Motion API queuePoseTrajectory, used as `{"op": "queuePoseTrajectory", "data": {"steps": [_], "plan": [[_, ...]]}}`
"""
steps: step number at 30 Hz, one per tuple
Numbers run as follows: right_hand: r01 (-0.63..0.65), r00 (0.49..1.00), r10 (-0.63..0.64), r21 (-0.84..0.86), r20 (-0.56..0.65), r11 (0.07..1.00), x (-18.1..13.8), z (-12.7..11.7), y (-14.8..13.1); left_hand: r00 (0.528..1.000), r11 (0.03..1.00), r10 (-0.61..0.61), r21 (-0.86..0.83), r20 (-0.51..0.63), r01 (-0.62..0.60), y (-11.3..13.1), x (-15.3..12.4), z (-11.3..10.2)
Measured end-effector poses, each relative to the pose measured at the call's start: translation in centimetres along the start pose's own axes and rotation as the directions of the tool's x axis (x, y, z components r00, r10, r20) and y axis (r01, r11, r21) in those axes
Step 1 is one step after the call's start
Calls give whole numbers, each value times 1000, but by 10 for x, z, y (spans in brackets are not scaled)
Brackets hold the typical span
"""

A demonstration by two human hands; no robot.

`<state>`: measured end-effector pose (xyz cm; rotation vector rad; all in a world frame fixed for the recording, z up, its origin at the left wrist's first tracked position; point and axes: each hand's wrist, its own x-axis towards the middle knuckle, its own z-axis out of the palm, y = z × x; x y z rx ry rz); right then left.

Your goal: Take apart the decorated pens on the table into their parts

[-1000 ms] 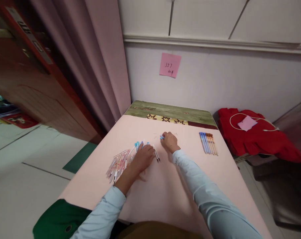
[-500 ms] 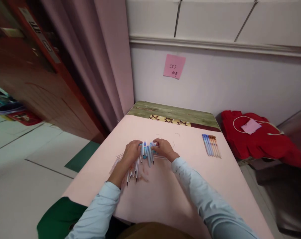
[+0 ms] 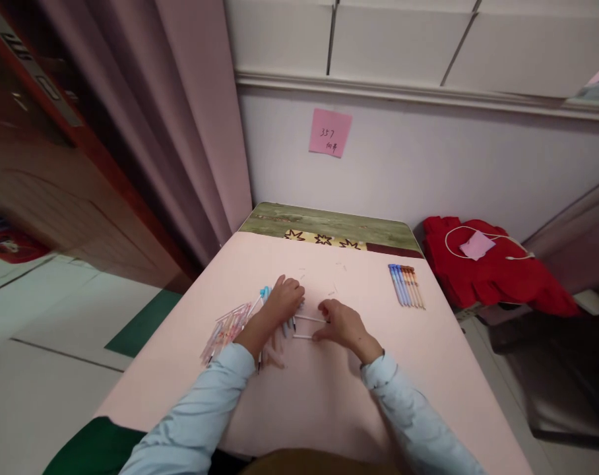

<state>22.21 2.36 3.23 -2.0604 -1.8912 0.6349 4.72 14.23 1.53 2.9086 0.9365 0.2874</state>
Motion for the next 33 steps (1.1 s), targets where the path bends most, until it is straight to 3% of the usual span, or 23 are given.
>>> {"op": "queuePoseTrajectory", "data": {"steps": [5,10,12,15,18,20,28,33], "plan": [[112,993,-112,-4,-36,994,-20,14,-10,990,985,-139,105,21,136,-1,0,-14],[194,979,-186,122,-79,973,-9,25,-13,950,968,-251,56,187,244,3,15,-27],[166,978,-137,186,-156,968,2,19,1,925,955,-294,28,240,296,0,23,-31],[-20,943,84,196,-323,980,20,2,35,905,939,-334,10,261,344,-7,36,-33],[-209,885,241,123,-398,970,39,-13,68,885,914,-393,1,248,405,-14,51,-27],[-252,881,270,98,-389,963,51,-16,80,872,896,-430,-4,235,443,-18,62,-20],[-120,927,182,202,-327,972,101,-8,68,879,895,-411,-79,240,440,-32,104,6],[-52,930,127,220,-344,974,118,-3,60,915,911,-340,-166,220,378,-19,122,17]]}}
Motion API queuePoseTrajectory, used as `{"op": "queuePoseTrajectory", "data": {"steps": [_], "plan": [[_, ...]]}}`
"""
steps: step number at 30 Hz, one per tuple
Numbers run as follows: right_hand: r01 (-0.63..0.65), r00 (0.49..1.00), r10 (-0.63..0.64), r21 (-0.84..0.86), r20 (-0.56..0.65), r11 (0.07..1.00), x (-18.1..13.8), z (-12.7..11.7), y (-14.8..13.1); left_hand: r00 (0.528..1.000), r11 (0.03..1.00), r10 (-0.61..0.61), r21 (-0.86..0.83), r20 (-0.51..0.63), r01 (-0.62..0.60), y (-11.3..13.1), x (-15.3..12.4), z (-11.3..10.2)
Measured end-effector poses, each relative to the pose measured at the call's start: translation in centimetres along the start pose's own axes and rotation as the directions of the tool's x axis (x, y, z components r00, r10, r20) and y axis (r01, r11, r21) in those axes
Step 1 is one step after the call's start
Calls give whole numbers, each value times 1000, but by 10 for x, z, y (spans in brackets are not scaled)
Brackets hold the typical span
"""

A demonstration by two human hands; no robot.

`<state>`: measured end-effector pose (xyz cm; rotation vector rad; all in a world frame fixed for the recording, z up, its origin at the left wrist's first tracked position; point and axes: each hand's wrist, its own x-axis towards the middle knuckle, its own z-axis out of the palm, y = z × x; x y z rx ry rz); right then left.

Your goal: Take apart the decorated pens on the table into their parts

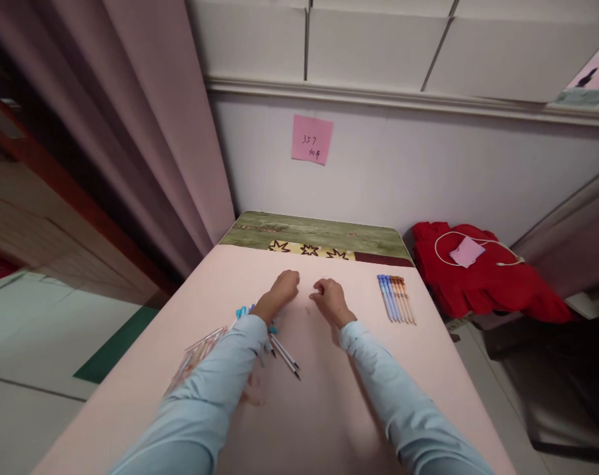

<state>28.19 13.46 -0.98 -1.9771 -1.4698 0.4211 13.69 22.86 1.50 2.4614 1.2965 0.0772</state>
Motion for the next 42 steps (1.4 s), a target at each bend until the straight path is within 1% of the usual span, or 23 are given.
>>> {"op": "queuePoseTrajectory", "data": {"steps": [2,4,7,9,12,14,17,20,25,28,30,32,33,34,35,36,38,40,42], "plan": [[19,1000,-19,12,1,1000,3,-2,2,999,999,34,-34,1,-34,6,3,3],[9,999,-8,8,-32,1000,7,-9,8,999,997,47,-59,-13,-48,7,5,2],[-73,989,67,-37,-129,997,16,-21,21,996,998,-4,-68,-91,-3,-4,10,-2],[-116,982,104,-68,-157,991,25,-24,27,988,997,-52,-69,-144,42,-13,15,-4],[-104,989,93,-93,-115,990,35,-18,26,985,996,-65,-73,-159,53,-19,23,-1],[-65,996,58,-102,-66,993,38,-11,20,990,997,-26,-81,-139,15,-16,26,4],[9,1000,-9,-105,9,994,33,-3,11,994,993,55,-97,-92,-64,-4,24,12],[80,995,-74,-94,71,992,23,-3,9,994,988,99,-111,-53,-104,8,13,19],[157,979,-147,-63,141,986,5,-6,11,997,987,78,-136,-26,-81,27,-10,25],[165,976,-158,-42,149,985,-5,-13,12,998,984,69,-164,-1,-69,30,-23,21],[163,979,-159,-21,131,986,-12,-25,17,998,983,59,-178,18,-55,26,-30,16],[117,990,-116,-10,81,993,-20,-44,29,999,983,39,-180,35,-32,20,-36,11],[57,998,-56,-16,39,998,-24,-56,37,999,984,27,-177,41,-20,17,-39,10],[-34,999,34,-46,-14,998,-28,-69,46,999,985,16,-172,44,-9,15,-40,9],[-139,988,132,-103,-76,985,-32,-81,57,999,986,7,-167,44,0,14,-41,9],[-245,965,222,-175,-141,954,-36,-93,66,999,987,-1,-161,41,8,15,-42,10],[-415,905,358,-290,-230,862,-42,-114,83,1000,988,-13,-152,27,17,21,-40,15],[-495,868,430,-357,-249,792,-47,-126,93,1000,989,-20,-149,8,21,31,-38,19],[-514,858,463,-387,-225,765,-49,-133,97,999,988,-29,-153,-15,27,40,-37,22]]}}
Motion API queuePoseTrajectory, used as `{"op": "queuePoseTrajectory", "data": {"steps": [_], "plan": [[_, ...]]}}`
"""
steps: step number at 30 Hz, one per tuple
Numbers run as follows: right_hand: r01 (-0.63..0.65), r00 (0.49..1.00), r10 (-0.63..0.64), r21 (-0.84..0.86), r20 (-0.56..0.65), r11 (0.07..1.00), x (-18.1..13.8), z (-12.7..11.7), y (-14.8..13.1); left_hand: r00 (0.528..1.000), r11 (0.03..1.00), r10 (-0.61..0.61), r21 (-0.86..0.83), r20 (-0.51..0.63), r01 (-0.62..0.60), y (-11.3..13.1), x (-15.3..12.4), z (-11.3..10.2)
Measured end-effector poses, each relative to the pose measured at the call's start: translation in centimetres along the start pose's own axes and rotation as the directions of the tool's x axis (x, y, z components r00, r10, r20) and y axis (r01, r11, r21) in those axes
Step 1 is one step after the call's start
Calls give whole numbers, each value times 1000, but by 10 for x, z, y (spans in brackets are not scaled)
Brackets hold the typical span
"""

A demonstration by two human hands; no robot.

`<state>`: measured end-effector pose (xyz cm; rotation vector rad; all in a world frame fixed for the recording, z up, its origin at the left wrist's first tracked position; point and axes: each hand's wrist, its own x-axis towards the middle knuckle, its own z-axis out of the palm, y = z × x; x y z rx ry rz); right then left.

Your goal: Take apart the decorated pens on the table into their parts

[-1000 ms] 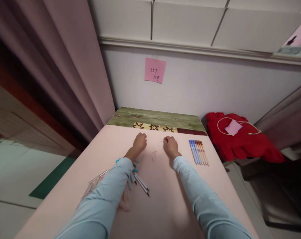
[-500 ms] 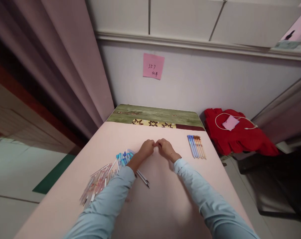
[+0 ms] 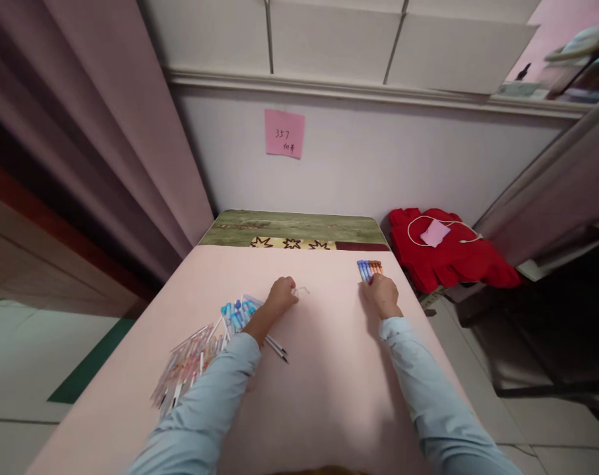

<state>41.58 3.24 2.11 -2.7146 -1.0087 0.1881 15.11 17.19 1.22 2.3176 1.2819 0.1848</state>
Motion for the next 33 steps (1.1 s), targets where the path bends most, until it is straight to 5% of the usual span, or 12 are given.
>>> {"op": "queuePoseTrajectory", "data": {"steps": [6,11,14,17,19,21,24,26,29,33], "plan": [[12,1000,-12,-34,18,999,4,-4,-9,993,997,-59,-52,-103,54,1,-19,-10],[72,997,-71,-56,12,996,1,-14,-23,958,879,-186,-473,-218,63,2,-60,-7],[92,996,-93,-29,-8,995,-20,-21,-35,976,612,-215,-784,-36,105,19,-76,6],[175,978,-198,255,64,951,-63,-15,-48,961,195,-222,-958,167,212,39,-77,15],[148,928,-309,559,206,816,-98,-2,-57,943,-38,-221,-968,249,246,48,-75,18],[-1,864,-389,772,321,635,-129,14,-62,935,-164,-233,-958,269,235,50,-74,18],[-209,800,-468,906,376,369,-158,32,-66,921,-217,-281,-953,268,212,48,-78,18],[-298,760,-511,913,403,277,-167,38,-68,902,-225,-307,-944,304,241,46,-82,19],[-326,749,-504,901,430,285,-177,38,-72,871,-245,-345,-930,349,276,45,-86,19],[-121,834,-442,891,330,438,-192,34,-74,844,-240,-480,-961,239,136,44,-84,21]]}}
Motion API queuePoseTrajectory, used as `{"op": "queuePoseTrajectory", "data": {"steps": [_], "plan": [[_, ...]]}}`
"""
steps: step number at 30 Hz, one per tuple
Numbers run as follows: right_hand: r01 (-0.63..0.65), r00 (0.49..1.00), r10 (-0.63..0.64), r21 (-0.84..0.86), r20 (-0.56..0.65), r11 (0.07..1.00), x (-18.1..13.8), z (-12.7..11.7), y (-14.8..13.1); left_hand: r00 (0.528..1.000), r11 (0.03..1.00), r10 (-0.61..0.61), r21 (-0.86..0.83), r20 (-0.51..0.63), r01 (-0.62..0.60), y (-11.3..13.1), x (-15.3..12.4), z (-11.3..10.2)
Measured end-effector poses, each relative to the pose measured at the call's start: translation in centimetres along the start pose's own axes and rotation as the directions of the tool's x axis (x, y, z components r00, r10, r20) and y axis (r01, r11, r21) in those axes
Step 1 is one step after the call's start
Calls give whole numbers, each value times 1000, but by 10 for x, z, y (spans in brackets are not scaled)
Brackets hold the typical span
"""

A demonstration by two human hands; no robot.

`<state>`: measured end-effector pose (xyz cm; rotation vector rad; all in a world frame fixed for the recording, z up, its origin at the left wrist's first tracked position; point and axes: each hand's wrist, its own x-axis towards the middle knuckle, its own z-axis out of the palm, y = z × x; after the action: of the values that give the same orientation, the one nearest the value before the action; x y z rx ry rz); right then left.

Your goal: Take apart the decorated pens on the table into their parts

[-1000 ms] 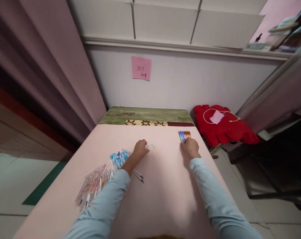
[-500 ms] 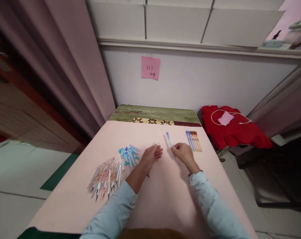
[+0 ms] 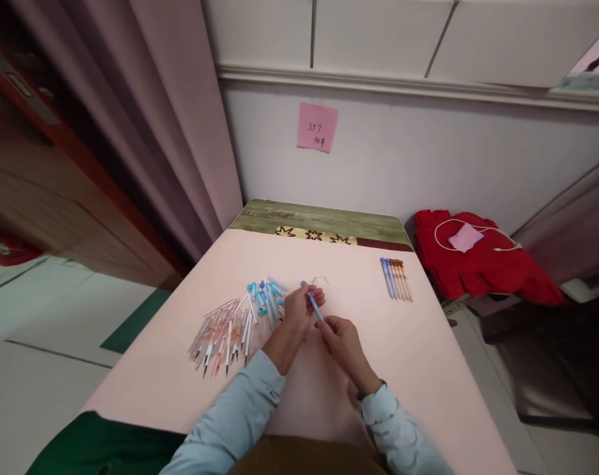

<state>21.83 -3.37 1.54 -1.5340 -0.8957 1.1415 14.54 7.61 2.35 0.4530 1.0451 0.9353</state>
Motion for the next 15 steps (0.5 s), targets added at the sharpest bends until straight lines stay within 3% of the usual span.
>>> {"op": "queuePoseTrajectory", "data": {"steps": [3,5,6,7,8,9,11,15], "plan": [[44,998,-50,-117,-45,992,-8,2,-3,994,989,105,99,23,-107,5,5,-6],[33,998,-39,-139,-46,990,-10,0,-5,981,899,192,394,37,-191,16,8,-13],[30,998,-37,-148,-44,989,-10,-1,-6,967,775,252,589,45,-230,24,10,-17],[33,998,-40,-154,-41,987,-9,-2,-7,941,549,330,795,75,-256,33,12,-21],[42,998,-49,-156,-41,987,-8,-3,-8,909,213,386,943,158,-255,43,15,-25],[56,997,-63,-155,-42,986,-7,-4,-8,898,98,408,970,163,-221,54,18,-28],[83,995,-90,-157,-40,984,-4,-4,-7,883,-66,434,984,176,-164,74,24,-34],[82,996,-85,-144,-18,986,4,2,-3,900,-208,401,974,172,-93,96,32,-37]]}}
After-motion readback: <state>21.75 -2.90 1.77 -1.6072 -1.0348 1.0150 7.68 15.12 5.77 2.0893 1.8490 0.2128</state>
